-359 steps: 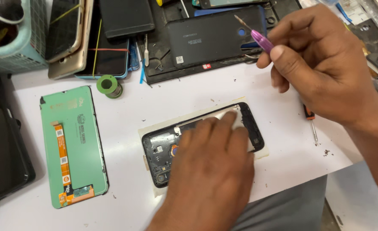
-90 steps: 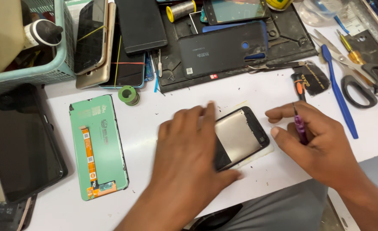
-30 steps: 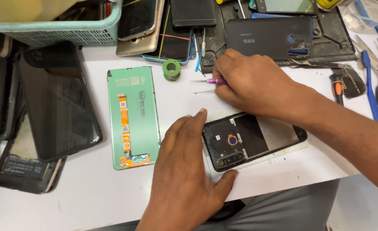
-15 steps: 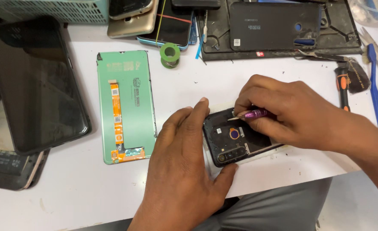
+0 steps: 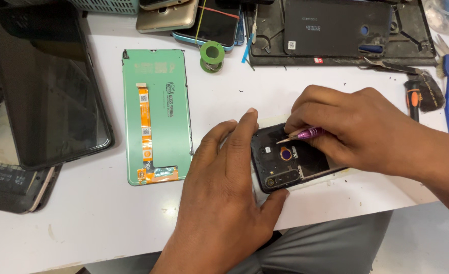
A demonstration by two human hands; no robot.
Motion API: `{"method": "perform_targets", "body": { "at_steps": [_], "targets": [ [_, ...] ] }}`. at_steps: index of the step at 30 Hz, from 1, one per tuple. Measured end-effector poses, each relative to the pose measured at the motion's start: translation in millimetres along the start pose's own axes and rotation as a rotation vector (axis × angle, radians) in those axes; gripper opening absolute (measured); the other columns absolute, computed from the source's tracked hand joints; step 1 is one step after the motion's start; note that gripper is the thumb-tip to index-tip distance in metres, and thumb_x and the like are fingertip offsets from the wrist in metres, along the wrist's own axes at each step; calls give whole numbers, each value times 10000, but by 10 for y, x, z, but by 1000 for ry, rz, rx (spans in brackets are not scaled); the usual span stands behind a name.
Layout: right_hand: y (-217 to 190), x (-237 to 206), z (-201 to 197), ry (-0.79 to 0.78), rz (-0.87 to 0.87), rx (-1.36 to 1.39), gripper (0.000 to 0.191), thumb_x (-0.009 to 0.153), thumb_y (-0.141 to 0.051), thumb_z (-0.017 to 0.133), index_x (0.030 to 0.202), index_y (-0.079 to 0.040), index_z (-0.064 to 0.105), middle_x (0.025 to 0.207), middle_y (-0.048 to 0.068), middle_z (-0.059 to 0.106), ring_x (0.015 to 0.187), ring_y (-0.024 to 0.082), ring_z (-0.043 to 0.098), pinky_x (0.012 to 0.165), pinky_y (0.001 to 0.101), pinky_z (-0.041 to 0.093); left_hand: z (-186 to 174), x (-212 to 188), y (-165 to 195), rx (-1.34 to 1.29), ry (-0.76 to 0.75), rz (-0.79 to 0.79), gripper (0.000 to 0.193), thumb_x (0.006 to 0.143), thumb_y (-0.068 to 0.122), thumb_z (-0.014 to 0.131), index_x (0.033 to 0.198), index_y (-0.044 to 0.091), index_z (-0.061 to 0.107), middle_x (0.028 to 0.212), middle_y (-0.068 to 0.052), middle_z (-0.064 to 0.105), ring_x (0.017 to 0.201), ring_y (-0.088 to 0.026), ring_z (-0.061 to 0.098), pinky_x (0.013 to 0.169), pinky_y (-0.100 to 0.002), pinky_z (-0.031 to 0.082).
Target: The person uses a small screwdriver to remove screws from the back of a disassembled mobile phone. They place the screws on the workbench and continue unscrewing additional fasteners from different locations on the phone chassis.
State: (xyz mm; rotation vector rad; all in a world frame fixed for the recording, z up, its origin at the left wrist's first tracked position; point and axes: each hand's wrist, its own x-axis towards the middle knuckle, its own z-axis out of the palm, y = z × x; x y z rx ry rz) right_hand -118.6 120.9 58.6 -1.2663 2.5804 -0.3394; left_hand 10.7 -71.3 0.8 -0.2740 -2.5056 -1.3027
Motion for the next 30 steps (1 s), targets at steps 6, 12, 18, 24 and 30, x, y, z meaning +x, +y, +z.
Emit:
{"method": "perform_targets", "body": {
  "at_steps": [6,12,18,24,30],
  "targets": [
    [63,-51,5,60,-19,137,232,782,-19,668,1005,-78,697,954,31,693,751,203,714,621,313,563,-10,10,4,-12,-4,-5,1023,664,181,891,1474,-105,334,1198,-286,633,1292,-473,513,1057,-508,433],
    [159,-289,58,73,177,239,331,840,-97,695,1163,-44,643,1054,61,634,826,155,648,624,297,541,-9,9,5,8,-23,-22,1031,657,198,890,1472,-108,338,1199,-299,626,1293,-482,500,1057,-516,423],
    [175,-550,42,264,196,283,299,979,-120,638,1253,-15,581,924,44,703,754,102,662,637,255,532,-9,2,-10,73,-15,22,1044,674,293,891,1498,-54,352,1277,-289,604,1315,-477,474,1062,-518,401],
    [121,-584,54,593,391,385,360,995,-60,648,1316,52,529,833,90,631,621,139,534,553,262,399,-26,89,-18,93,-70,18,1005,701,256,888,1493,-54,354,1259,-265,626,1317,-466,485,1086,-537,394],
    [148,-566,38,604,173,796,274,1019,-107,616,1261,21,617,921,59,675,792,111,689,664,237,568,-44,158,-16,87,-74,17,1047,643,263,908,1476,-57,359,1269,-247,636,1278,-435,513,1064,-521,401]
  ]
}}
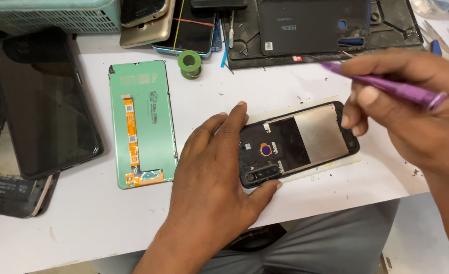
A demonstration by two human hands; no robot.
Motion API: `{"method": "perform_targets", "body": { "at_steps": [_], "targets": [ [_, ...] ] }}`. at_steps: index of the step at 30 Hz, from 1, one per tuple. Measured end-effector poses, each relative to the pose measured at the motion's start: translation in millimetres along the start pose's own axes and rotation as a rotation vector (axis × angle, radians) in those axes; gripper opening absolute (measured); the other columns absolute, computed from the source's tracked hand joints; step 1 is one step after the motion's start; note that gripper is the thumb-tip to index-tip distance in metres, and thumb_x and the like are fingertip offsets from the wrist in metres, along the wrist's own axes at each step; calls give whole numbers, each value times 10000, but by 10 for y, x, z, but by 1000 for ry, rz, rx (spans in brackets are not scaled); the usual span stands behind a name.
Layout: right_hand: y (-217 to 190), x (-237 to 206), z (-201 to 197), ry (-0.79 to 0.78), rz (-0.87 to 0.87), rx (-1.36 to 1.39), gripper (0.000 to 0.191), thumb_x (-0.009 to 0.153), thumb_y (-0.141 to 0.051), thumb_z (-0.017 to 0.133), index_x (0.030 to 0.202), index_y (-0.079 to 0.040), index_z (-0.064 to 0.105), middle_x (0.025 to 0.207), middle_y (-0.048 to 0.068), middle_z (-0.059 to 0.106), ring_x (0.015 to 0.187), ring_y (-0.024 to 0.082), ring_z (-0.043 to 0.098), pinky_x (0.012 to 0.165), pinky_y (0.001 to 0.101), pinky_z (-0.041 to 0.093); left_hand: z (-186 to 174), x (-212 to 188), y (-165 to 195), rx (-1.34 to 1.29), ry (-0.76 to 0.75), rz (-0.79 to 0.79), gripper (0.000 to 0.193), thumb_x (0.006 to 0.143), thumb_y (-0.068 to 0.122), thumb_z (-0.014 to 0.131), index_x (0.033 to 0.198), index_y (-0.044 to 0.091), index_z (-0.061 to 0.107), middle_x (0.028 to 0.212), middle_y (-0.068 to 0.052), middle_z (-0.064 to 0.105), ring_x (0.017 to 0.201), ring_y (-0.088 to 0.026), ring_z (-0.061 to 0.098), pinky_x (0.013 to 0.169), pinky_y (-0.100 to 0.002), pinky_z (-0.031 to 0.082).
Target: The person uses a small screwdriver to remove screws from the back of a disassembled mobile phone. They place the screws on the workbench and continue unscrewing additional fasteners from different locations on the phone chassis.
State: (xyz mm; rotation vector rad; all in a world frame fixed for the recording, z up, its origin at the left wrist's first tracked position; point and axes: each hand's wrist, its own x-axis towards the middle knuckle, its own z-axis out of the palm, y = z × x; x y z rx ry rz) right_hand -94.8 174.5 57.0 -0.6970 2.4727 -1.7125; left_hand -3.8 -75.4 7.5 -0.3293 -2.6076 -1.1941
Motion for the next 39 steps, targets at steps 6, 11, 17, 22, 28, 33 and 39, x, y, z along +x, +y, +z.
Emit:
{"method": "perform_targets", "body": {
  "at_steps": [6,11,17,22,28,33,39],
  "targets": [
    [79,-53,203,-57,-37,-127,232,1072,-113,595,1209,56,675,901,93,723,787,125,713,699,247,605,7,23,12,-76,-14,-6,1012,678,241,893,1497,-19,358,1319,-153,666,1290,-368,554,1096,-482,414],
    [104,18,336,-152,-127,-279,256,1073,-162,561,1151,54,673,869,76,746,764,110,744,709,231,614,10,19,19,-62,-25,-18,1021,678,240,895,1497,-24,345,1317,-148,672,1282,-377,552,1087,-484,410],
    [110,51,365,-155,-159,-334,252,1074,-166,559,1135,50,673,850,73,743,745,116,747,692,233,610,6,14,14,-69,-27,-8,1006,687,240,893,1489,-31,349,1314,-157,670,1285,-378,555,1092,-487,413],
    [98,53,368,-155,-151,-340,243,1074,-157,563,1133,50,675,855,70,743,750,112,746,692,234,607,17,9,18,-71,-22,-5,1011,689,247,896,1491,-34,347,1310,-159,671,1285,-383,556,1090,-492,415],
    [-37,154,382,-189,-324,-443,174,1001,-152,702,1035,19,707,856,64,726,687,110,690,629,237,534,14,19,14,-68,-26,-11,1015,677,246,903,1486,-32,357,1306,-156,668,1269,-380,564,1079,-495,418],
    [-176,241,364,-258,-314,-518,117,946,-141,721,964,-26,729,817,29,731,630,96,693,527,212,510,11,41,9,-76,-15,-2,1042,665,243,912,1493,-44,349,1306,-156,665,1277,-372,568,1078,-484,425],
    [-244,274,367,-275,-340,-514,103,943,-130,707,946,-28,724,819,34,721,626,102,676,546,233,508,14,38,-1,-88,-18,-9,1041,665,239,912,1496,-36,348,1318,-148,668,1278,-359,574,1084,-479,431]
  ]
}}
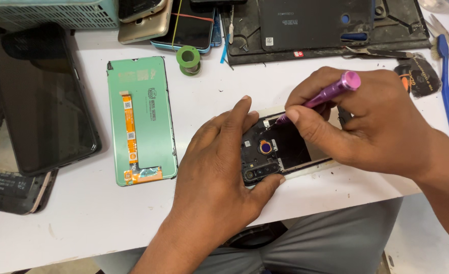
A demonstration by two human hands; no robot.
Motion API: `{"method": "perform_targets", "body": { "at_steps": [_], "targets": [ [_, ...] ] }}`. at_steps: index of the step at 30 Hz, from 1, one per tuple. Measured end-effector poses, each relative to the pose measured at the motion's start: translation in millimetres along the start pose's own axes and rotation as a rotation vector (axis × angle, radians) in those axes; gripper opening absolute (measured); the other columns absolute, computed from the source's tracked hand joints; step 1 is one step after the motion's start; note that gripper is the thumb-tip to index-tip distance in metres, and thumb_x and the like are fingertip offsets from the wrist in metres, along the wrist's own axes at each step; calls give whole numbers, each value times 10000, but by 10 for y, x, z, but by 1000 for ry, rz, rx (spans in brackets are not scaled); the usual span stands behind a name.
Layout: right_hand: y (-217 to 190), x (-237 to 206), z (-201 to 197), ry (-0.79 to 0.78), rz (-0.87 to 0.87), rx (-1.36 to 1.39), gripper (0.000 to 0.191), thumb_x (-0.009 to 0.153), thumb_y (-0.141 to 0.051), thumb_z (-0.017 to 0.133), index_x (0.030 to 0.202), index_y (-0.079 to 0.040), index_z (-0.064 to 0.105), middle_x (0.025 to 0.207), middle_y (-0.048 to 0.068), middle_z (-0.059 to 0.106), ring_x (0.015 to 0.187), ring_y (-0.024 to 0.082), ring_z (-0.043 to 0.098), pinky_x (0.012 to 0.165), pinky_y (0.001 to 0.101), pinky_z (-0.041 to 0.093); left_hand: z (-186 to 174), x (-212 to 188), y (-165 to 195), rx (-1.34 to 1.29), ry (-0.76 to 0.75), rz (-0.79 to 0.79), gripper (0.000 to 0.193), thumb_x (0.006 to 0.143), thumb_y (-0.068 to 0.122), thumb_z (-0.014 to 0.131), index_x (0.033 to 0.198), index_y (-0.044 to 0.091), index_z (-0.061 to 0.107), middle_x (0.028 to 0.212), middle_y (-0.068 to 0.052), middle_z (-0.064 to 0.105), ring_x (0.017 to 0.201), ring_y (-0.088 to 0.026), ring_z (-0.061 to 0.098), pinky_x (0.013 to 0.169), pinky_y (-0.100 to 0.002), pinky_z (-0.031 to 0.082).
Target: The person uses a small screwdriver to remove screws from the back of a disassembled mobile phone. They place the screws on the workbench and continue unscrewing additional fasteners from different locations on the phone chassis.
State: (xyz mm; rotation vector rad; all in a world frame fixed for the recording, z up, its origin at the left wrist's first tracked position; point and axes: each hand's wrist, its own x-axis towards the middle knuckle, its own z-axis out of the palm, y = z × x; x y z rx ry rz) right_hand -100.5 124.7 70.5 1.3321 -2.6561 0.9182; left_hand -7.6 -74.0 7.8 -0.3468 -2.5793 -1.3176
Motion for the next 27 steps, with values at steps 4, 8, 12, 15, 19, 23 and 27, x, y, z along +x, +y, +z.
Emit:
{"method": "perform_targets", "body": {
  "at_steps": [4,8,12,15,19,23,27],
  "targets": [
    [12,22,23,44,-32,-24,144,906,-160,741,851,-28,724,714,34,685,534,102,634,460,238,461,-12,22,16,16,-1,-3,990,669,256,909,1464,-38,399,1291,-173,657,1252,-377,569,1055,-488,431],
    [79,137,101,56,-1,-125,438,945,-227,785,599,-33,600,475,36,491,385,146,450,403,310,312,-22,112,47,15,98,82,653,760,228,876,1283,-30,581,1194,-178,676,1177,-371,610,1012,-477,479],
    [141,225,127,29,37,-191,584,966,-305,733,488,-46,521,406,68,380,348,195,338,384,335,236,23,287,13,-158,138,-94,223,833,204,851,945,44,744,896,-70,749,908,-251,695,770,-391,545],
    [143,238,77,-64,68,-142,621,959,-385,711,454,-75,528,378,41,406,312,190,371,353,350,246,27,333,-21,-167,149,-11,195,826,191,859,925,61,753,848,-44,746,834,-199,696,725,-346,542],
    [56,321,56,-123,-34,-292,617,934,-449,720,475,-64,570,359,70,386,319,259,392,374,395,298,107,393,-37,-274,153,-44,183,829,156,825,983,75,767,870,-38,758,843,-172,701,719,-306,580],
    [-45,435,-251,-411,106,-615,479,812,-554,696,786,-75,693,561,90,578,467,250,580,468,371,448,118,415,-82,-250,154,22,130,893,147,805,996,74,773,887,-39,767,855,-173,702,728,-317,561],
    [-158,453,-481,-312,-123,-441,309,835,-262,743,1096,-99,714,868,48,683,581,196,667,489,356,483,129,425,-94,-310,118,-22,135,886,158,792,995,80,782,845,-44,752,816,-188,693,677,-318,545]
  ]
}}
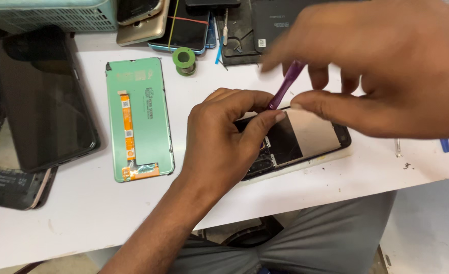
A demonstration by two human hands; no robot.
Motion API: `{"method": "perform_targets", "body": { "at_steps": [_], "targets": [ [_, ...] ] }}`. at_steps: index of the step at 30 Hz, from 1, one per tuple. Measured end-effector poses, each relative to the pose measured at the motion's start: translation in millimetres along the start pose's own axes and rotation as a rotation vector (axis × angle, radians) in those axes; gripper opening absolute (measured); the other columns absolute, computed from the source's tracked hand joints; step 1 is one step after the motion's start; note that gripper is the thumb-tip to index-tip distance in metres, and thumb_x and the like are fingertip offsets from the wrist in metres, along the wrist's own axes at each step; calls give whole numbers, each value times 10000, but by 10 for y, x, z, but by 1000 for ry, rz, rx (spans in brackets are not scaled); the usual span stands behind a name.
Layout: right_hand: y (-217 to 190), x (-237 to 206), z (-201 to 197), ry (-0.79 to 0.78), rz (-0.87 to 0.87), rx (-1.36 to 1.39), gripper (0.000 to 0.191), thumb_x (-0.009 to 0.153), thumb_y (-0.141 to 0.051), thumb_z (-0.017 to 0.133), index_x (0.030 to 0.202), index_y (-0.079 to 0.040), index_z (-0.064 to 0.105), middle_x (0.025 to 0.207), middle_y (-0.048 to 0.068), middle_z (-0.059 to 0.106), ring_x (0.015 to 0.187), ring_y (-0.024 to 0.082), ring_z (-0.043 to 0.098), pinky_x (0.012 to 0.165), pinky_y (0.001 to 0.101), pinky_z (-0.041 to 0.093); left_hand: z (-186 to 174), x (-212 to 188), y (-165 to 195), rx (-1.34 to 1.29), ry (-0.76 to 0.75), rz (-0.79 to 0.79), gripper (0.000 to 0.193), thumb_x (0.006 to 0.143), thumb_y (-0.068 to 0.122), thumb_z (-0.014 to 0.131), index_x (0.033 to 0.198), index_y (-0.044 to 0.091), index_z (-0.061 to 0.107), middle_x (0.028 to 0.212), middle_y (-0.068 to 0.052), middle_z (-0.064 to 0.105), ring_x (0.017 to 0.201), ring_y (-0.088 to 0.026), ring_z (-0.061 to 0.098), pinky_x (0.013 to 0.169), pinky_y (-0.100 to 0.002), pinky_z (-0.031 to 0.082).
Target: The person uses a small screwdriver to remove screws from the back of a disassembled mobile phone. They place the screws on the workbench and continue unscrewing additional fasteners from different locations on the phone chassis.
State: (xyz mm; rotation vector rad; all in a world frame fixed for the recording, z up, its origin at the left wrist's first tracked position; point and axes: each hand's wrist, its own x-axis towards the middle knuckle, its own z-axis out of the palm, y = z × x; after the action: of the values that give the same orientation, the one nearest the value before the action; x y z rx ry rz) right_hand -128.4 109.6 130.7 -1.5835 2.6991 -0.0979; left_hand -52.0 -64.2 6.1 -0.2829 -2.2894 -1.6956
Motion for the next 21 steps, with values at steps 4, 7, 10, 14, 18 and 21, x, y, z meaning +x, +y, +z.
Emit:
{"method": "perform_targets", "body": {
  "at_steps": [4,7,10,14,18,21],
  "targets": [
    [-114,123,-88,-70,-58,-71,169,837,-258,723,903,-103,735,727,20,688,523,241,645,451,400,455,-20,-70,37,104,-21,10,284,867,208,822,1107,65,767,910,-80,750,894,-237,685,763,-359,544],
    [-222,287,-136,-511,105,-524,342,937,-497,557,824,-206,695,732,-29,647,636,181,667,595,342,500,-48,-180,74,215,-21,93,667,733,277,912,1268,-4,631,1080,-136,714,1047,-303,644,868,-413,528],
    [-306,424,-143,-765,116,-709,481,1038,-523,442,777,-210,696,683,20,689,661,215,669,628,337,498,-29,-249,90,271,-81,77,999,590,299,956,1401,-40,480,1144,-157,676,1095,-343,594,944,-467,475],
    [-386,455,-158,-715,104,-609,392,959,-523,526,891,-197,732,746,33,701,597,258,694,534,364,515,-3,-288,89,283,-105,53,1022,612,243,940,1434,-47,406,1184,-165,661,1131,-344,582,985,-466,455],
    [-444,471,-157,-574,-32,-464,343,724,-377,740,1044,-258,714,879,-39,679,615,260,728,486,400,553,11,-296,80,259,-132,6,839,638,221,929,1313,5,479,1116,-148,645,1124,-345,574,991,-470,446],
    [-471,534,-184,-787,9,-622,184,740,-265,732,919,-228,707,846,-26,682,716,226,725,559,376,555,30,-303,86,264,-91,42,915,621,200,920,1377,-14,452,1137,-159,635,1114,-349,570,984,-474,448]
  ]
}}
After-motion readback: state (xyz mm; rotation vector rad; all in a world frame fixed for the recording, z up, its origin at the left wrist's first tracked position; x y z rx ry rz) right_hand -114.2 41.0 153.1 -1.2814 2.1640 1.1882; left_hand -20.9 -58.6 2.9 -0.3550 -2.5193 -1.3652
